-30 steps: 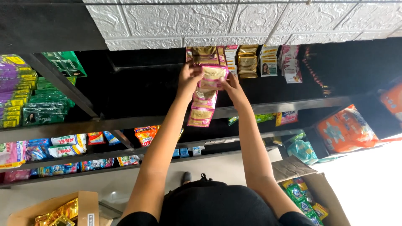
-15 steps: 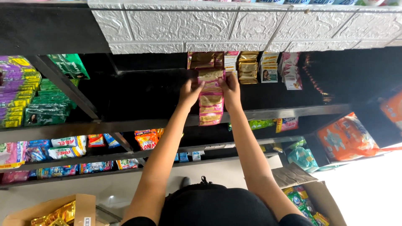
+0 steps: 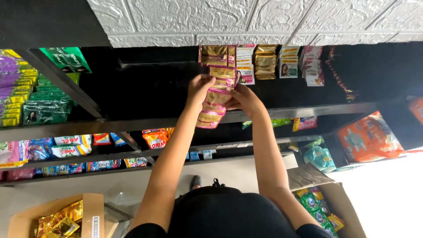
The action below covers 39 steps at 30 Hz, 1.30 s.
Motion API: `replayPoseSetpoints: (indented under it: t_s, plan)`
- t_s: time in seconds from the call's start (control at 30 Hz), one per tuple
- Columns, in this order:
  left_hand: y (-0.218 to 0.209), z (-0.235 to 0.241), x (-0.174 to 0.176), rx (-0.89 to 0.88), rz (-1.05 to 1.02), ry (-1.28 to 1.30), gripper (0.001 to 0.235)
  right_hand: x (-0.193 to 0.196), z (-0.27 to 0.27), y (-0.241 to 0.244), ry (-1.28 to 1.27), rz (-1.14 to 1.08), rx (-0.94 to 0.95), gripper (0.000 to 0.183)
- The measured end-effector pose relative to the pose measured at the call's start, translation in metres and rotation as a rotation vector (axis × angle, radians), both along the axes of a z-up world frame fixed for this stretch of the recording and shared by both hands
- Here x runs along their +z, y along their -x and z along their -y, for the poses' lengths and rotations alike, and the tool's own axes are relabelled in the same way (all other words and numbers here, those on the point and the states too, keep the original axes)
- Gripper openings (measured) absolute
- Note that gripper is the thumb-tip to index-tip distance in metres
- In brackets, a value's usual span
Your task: Taking various sachet products off store shelves and placing them into a cardboard box.
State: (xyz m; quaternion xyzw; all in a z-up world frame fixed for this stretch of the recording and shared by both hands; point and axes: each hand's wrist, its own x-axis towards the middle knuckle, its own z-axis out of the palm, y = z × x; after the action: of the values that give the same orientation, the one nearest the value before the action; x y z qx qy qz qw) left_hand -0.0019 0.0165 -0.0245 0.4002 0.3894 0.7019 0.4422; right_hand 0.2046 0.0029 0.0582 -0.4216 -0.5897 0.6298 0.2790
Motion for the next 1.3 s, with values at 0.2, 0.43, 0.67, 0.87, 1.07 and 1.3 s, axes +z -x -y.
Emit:
replayPoseSetpoints:
  t_s: [0.2,0.43,0.67,0.87,1.07,1.3]
  plan:
    - [-0.008,0.004,0.019,0.255,-0.439,0.095,0.024,-0.035,-0.036,0.004,-0.040,-0.668,-0.158,0.008]
    - [-0.018,-0.006,0.009,0.163,-0.466,0.104,0.024,-0.028,-0.019,0.016,-0.234,-0.928,-0.242,0.016]
    - [-0.003,-0.009,-0.024,-0.213,0.358,0.180,0.049,-0.033,-0.007,0.010,-0.251,-0.979,-0.197,0.038]
    - [-0.003,-0.015,-0.019,-0.143,0.180,0.090,0.068,-0.065,-0.051,-0.002,-0.033,-0.796,-0.176,0.053]
    - [-0.004,-0.011,-0.002,-0.067,-0.092,0.119,0.072,-0.074,-0.075,0.006,0.069,-0.535,-0.201,0.039]
    - [0.009,-0.026,-0.012,-0.048,-0.139,0.098,0.041,-0.053,-0.073,0.018,-0.198,-0.563,-0.131,0.043]
